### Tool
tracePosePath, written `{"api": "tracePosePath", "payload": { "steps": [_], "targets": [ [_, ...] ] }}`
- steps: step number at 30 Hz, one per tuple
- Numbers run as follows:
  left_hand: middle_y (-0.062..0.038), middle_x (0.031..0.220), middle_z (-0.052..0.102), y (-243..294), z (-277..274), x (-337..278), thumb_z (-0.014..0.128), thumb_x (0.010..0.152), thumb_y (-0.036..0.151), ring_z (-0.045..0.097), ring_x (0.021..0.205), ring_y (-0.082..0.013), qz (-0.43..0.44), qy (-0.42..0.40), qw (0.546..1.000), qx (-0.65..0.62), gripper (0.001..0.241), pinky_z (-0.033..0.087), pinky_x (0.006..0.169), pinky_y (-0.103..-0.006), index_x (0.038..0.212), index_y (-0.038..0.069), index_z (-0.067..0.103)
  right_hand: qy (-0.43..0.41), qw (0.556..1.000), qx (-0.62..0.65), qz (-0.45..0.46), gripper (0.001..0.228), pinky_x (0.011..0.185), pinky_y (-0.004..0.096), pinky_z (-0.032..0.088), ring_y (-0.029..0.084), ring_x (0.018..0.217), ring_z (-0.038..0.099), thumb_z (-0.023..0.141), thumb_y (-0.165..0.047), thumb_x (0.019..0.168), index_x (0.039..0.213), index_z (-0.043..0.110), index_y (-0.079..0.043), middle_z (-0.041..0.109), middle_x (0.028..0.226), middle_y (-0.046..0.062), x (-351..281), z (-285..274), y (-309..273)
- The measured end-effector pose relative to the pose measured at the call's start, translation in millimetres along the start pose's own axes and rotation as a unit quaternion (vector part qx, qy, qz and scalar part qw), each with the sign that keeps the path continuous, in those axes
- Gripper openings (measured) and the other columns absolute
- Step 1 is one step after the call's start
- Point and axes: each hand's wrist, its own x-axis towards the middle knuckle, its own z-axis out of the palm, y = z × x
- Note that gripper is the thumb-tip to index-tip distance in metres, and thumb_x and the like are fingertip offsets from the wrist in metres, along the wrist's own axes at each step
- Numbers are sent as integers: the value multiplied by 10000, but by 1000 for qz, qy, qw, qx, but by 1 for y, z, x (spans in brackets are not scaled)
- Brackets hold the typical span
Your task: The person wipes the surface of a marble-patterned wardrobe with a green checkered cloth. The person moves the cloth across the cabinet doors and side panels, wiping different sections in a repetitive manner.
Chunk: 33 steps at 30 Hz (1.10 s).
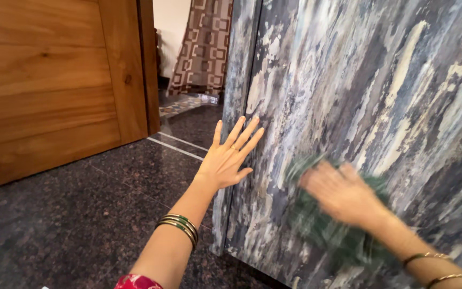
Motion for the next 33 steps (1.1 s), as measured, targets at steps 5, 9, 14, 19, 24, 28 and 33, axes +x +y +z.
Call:
{"api": "tracePosePath", "payload": {
  "steps": [5, 9, 14, 19, 24, 28, 33],
  "targets": [
    [-53, 1700, 108, 18, 5, 16, 714, 814, 557, 112, 1563, -308, 39, 16, 999, -20, 1036, 145, 1200, -697, 1614, 177, 176, 218, 932, -172, 233, 629, 1169, 645, 294, 385, 1483, 427, 652, -407, 957, 1535, 566, -174, 517, 1572, 149, -26, -42, 54],
    [-53, 1705, 108, 36, 3, 25, 706, 825, 535, 123, 1563, -304, 81, 5, 996, -28, 1012, 155, 1191, -688, 1620, 191, 183, 56, 979, -94, 174, 591, 1058, 640, 337, 392, 1389, 421, 636, -315, 878, 1437, 528, -160, 527, 1418, 134, -54, -10, 26],
    [-46, 1705, 93, 64, -5, 38, 730, 807, 500, 122, 1561, -304, 152, -8, 988, -15, 1050, 167, 1174, -691, 1628, 210, 143, 28, 972, 22, -232, 822, 1152, 592, 186, 330, 1450, 398, 557, -100, 709, 1523, 442, -100, 447, 1587, 97, -103, 35, -16],
    [-7, 1709, 76, 94, -6, 53, 780, 766, 494, 110, 1566, -311, 165, 1, 986, -33, 1109, 185, 1171, -714, 1625, 263, 118, 52, 994, -34, -88, 595, 1201, 620, 166, 312, 1423, 381, 547, -185, 901, 1487, 446, -166, 507, 1483, 111, -129, 6, 34],
    [-8, 1707, 73, 136, 0, 71, 852, 653, 546, 95, 1568, -331, 162, 2, 985, -56, 1249, 181, 1162, -742, 1625, 276, 116, 174, 931, -185, 261, 617, 1177, 644, 310, 379, 1452, 439, 651, -428, 898, 1465, 610, -188, 595, 1429, 155, -161, -42, 94],
    [-56, 1712, 52, 174, 2, 84, 896, 549, 584, 58, 1560, -395, 139, -21, 985, -101, 1391, 147, 1160, -758, 1632, 233, 95, 152, 936, -158, 276, 624, 1101, 678, 317, 419, 1362, 450, 659, -423, 810, 1384, 623, -181, 583, 1321, 161, -188, -22, 81],
    [-166, 1697, -45, 207, 9, 93, 915, 546, 610, -38, 1515, -517, 105, -102, 985, -87, 1472, 88, 1106, -816, 1632, 198, 10, 0, 990, -56, -131, 681, 1071, 596, 296, 322, 1410, 398, 660, -351, 785, 1434, 538, -186, 523, 1471, 57, -250, 19, 38]
  ]
}}
